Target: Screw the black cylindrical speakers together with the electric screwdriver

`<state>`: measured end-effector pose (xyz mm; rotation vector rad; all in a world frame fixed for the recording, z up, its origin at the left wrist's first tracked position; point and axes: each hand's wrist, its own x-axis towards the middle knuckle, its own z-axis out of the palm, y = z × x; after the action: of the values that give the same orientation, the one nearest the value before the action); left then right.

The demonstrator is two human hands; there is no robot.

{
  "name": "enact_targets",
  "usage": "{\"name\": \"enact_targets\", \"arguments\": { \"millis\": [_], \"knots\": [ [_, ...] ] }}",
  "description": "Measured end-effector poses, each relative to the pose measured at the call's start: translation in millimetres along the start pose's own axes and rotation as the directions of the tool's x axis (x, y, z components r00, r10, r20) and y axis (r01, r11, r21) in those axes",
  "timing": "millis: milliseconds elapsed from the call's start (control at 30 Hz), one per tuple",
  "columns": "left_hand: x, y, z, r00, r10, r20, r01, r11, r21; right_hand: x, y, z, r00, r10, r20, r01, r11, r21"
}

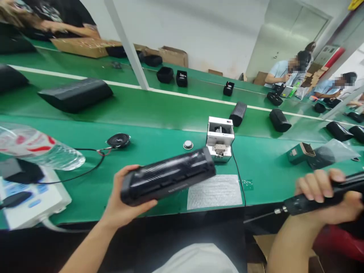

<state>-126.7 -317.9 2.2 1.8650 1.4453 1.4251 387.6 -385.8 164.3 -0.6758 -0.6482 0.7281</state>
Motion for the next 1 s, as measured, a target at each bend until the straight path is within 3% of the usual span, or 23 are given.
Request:
{"name": "enact_targets", "arguments": {
  "millis": [100,167,233,300,400,467,567,633,733,867,933,1000],
  "knots": [
    [60,-17,-1.8,0.955,0.008,-0.295,-0.001,1.0,0.023,-10,65,-17,0.986,0.156,-0.054,-0.153,0.987,0.056],
    [115,-19,15.8,0.918,-0.036,-0.394,0.056,0.998,0.039,-17,103,-33,0.961,0.258,-0.1,-0.251,0.965,0.075],
    [172,-16,45.4,0.898,-0.154,-0.413,0.192,0.98,0.052,-23,129,-50,0.934,0.331,-0.132,-0.32,0.942,0.098],
    [223,-14,80.1,0.884,-0.21,-0.418,0.255,0.966,0.052,-28,145,-65,0.916,0.373,-0.148,-0.358,0.926,0.121],
    [280,-12,128.2,0.859,-0.27,-0.436,0.323,0.945,0.052,-33,155,-78,0.908,0.39,-0.151,-0.369,0.917,0.152],
    [302,-13,153.4,0.846,-0.312,-0.432,0.369,0.928,0.053,-34,157,-82,0.907,0.395,-0.148,-0.371,0.913,0.167],
    [311,-16,177.8,0.841,-0.357,-0.407,0.419,0.905,0.072,-37,162,-84,0.902,0.406,-0.148,-0.377,0.907,0.187],
    [305,-16,182.9,0.843,-0.377,-0.384,0.444,0.89,0.101,-41,165,-86,0.899,0.411,-0.153,-0.378,0.903,0.205],
    [300,-8,174.1,0.859,-0.36,-0.364,0.444,0.877,0.181,-46,171,-90,0.888,0.433,-0.155,-0.39,0.888,0.244],
    [332,37,170.7,0.931,-0.234,-0.279,0.32,0.892,0.319,-48,175,-90,0.862,0.484,-0.152,-0.427,0.854,0.297],
    [360,72,193.1,0.979,-0.172,-0.111,0.201,0.91,0.362,-47,176,-87,0.852,0.497,-0.167,-0.43,0.845,0.318],
    [387,109,232.5,0.985,-0.139,0.105,0.091,0.924,0.371,-46,176,-82,0.846,0.498,-0.192,-0.421,0.844,0.332]
  ]
}}
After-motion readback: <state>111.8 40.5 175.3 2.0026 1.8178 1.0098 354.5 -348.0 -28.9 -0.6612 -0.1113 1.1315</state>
